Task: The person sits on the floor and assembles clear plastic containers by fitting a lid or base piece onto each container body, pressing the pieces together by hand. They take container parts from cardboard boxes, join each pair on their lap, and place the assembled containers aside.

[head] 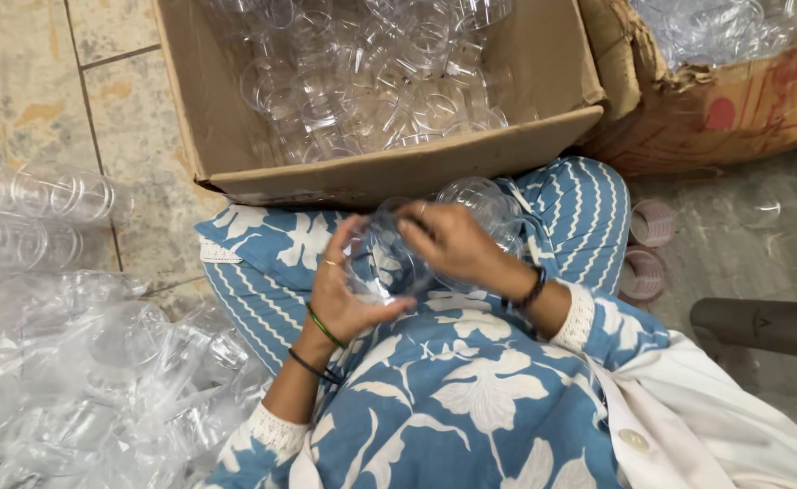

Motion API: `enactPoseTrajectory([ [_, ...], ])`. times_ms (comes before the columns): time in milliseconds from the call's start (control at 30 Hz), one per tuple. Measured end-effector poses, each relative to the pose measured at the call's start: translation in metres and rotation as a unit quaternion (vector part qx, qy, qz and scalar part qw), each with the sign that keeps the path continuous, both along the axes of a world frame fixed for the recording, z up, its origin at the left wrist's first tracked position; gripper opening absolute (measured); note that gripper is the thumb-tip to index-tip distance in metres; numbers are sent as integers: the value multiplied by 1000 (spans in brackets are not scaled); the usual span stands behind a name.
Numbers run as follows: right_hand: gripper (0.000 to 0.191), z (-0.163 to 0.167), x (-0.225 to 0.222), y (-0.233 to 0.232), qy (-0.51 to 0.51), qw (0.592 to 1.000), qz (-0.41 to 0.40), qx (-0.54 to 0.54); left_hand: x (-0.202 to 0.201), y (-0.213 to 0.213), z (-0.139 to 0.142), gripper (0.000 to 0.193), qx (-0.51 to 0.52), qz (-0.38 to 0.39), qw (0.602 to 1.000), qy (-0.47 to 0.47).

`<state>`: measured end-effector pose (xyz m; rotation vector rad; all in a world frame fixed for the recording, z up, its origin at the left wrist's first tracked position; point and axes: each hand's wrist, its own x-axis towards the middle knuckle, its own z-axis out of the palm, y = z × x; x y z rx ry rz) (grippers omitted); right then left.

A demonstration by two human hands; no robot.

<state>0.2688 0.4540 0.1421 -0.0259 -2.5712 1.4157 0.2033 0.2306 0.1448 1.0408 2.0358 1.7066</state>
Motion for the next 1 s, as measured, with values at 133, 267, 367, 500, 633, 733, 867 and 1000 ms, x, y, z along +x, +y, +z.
enactPoseTrajectory([
  [133,23,-36,-39,8,9,974,-38,223,-21,-7,-3,118,22,143,989,38],
  [267,24,-68,-54,-13,5,900,-15,435,-28,-28,-4,121,-1,180,974,139],
  [367,32,-60,-41,-4,32,947,-17,318,-23,-36,-3,120,-23,201,968,146],
  [500,22,-21,-5,39,-44,989,-63,129,-22,-40,-8,120,-41,211,968,126],
  [633,21,6,28,70,-70,988,-109,85,-21,-23,-20,120,-58,169,979,97],
  [733,40,2,42,67,6,957,-69,283,-16,-1,-29,120,-38,149,984,88],
  [867,54,-17,47,53,18,879,47,474,-16,14,-30,118,-12,122,989,77],
  [1000,69,-26,48,52,-55,909,25,412,-18,8,-22,117,-4,162,984,79],
])
